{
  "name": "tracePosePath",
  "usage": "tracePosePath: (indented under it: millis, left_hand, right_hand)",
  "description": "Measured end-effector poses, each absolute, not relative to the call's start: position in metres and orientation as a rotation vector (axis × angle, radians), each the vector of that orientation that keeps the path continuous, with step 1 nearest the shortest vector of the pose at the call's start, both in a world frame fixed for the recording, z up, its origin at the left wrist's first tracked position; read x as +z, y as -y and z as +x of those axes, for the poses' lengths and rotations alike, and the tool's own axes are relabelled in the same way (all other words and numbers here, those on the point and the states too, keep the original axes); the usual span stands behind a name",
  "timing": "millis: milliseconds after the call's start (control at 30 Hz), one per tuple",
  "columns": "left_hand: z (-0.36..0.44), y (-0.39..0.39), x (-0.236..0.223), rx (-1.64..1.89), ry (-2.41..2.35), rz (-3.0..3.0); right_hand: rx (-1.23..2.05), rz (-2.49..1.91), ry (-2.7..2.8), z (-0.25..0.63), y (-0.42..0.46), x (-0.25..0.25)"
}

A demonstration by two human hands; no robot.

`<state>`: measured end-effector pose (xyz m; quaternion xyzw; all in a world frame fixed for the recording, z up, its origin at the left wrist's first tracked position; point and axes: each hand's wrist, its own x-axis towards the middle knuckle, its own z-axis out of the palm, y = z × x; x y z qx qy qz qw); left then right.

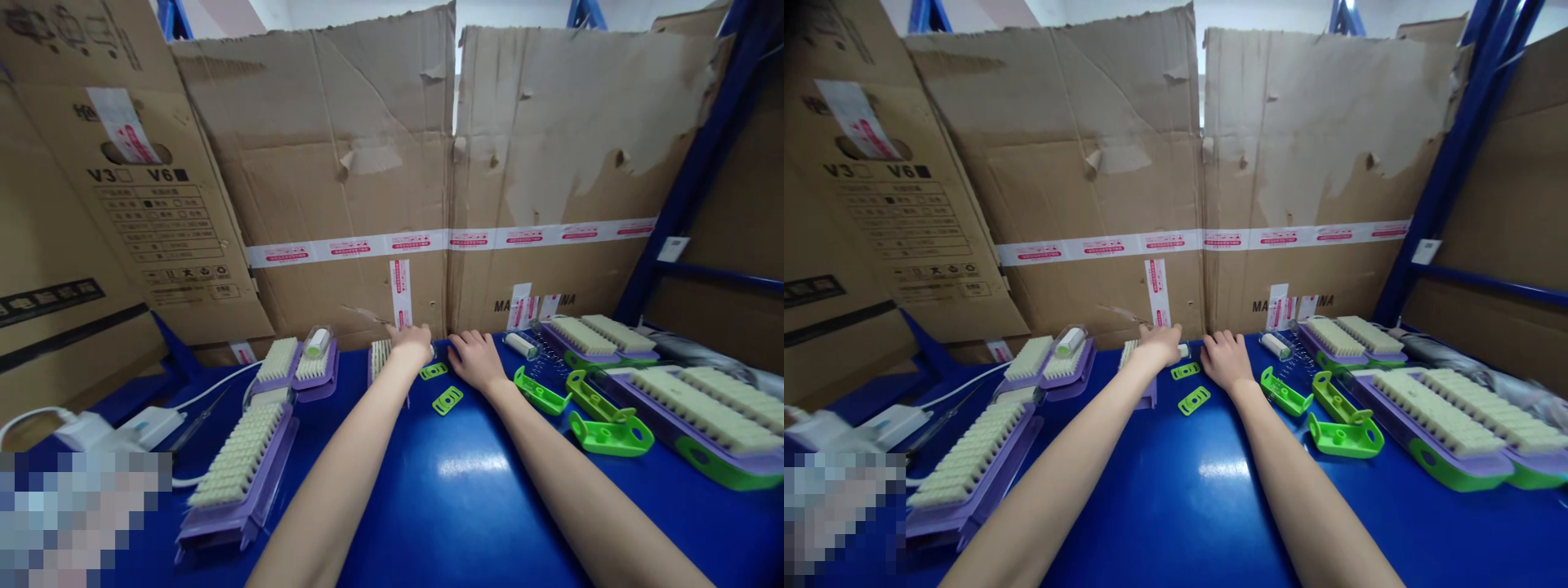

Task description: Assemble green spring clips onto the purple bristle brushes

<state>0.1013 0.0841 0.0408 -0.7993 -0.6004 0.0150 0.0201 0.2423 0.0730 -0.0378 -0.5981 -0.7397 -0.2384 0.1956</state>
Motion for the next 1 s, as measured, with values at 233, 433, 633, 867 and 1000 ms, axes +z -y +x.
tracePosePath:
  millis: [233,433,633,867,1000]
  left_hand:
    - [0.088,-0.022,0.034,-0.461,1.287,-2.355]
    - [0.075,0.034,-0.016,-0.405,0.666,-2.416]
    - [0.04,0.054,-0.038,-0.559,0.623,-2.472]
    - [-0.015,0.08,-0.034,-0.775,0.61,-2.369]
    - [-0.044,0.107,-0.035,-0.791,0.701,-2.292]
  right_hand:
    - [-0.519,-1.773,2.038,0.243,-0.073,-0.038]
    - [-0.466,-1.786,2.065,0.24,-0.072,-0.039]
    - [-0.462,-1.793,2.06,0.238,-0.072,-0.042]
    - [-0.483,-1.774,2.015,0.235,-0.072,-0.043]
    - [-0.562,-1.695,1.904,0.235,-0.071,-0.041]
